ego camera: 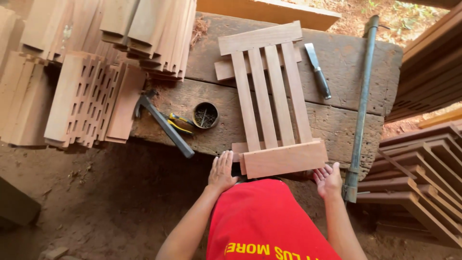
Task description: The person assembles a small slatted wooden frame on a rustic workbench. They take nails from a tin cup, position wooden slats across cross rails, and hammer the nails in, using pliers to hold or straighten nails, then press the assembled frame together and continue nailing.
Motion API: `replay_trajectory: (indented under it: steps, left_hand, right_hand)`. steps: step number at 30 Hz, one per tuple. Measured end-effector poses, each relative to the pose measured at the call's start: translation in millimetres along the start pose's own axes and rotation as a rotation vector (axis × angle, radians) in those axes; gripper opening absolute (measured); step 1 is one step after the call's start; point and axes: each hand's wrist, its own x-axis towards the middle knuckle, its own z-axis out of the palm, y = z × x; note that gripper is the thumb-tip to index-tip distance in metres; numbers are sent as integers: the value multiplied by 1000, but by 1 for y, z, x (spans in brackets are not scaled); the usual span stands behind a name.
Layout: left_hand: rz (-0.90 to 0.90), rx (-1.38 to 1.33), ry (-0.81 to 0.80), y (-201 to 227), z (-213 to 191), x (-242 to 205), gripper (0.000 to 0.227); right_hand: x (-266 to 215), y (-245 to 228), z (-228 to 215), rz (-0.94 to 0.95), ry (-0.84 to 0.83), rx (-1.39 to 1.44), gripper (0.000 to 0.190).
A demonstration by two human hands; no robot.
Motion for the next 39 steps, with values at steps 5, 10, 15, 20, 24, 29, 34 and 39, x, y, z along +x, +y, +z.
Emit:
replay_trajectory:
  steps: [5,10,15,20,24,29,34,39]
  left_hand:
    - [42,-30,52,12,-4,2,115]
    - [98,-62,90,22,1,14,114]
    - [121,-46,19,22,2,19,114]
    - [115,-48,18,24,0,18,112]
    - [133,-81,84,25,3,14,122]
    - [119,-119,144,32,4,12,134]
    - [167,-154,151,32,7,14,131]
    - [127,-132,243,32,10,18,130]
  right_hand:
    - [12,15,1,31,-61,-8,78]
    - [9,18,11,57,-99,24,76]
    - [8,19,13,71,-103,39,67]
    - [13,21,9,82,-107,34,63]
    - [5,20,11,80,-108,31,62]
    - [3,23,13,89,-105,38,63]
    - [6,30,10,108,-74,97,83]
    - [-8,27,20,120,-78,118,73]
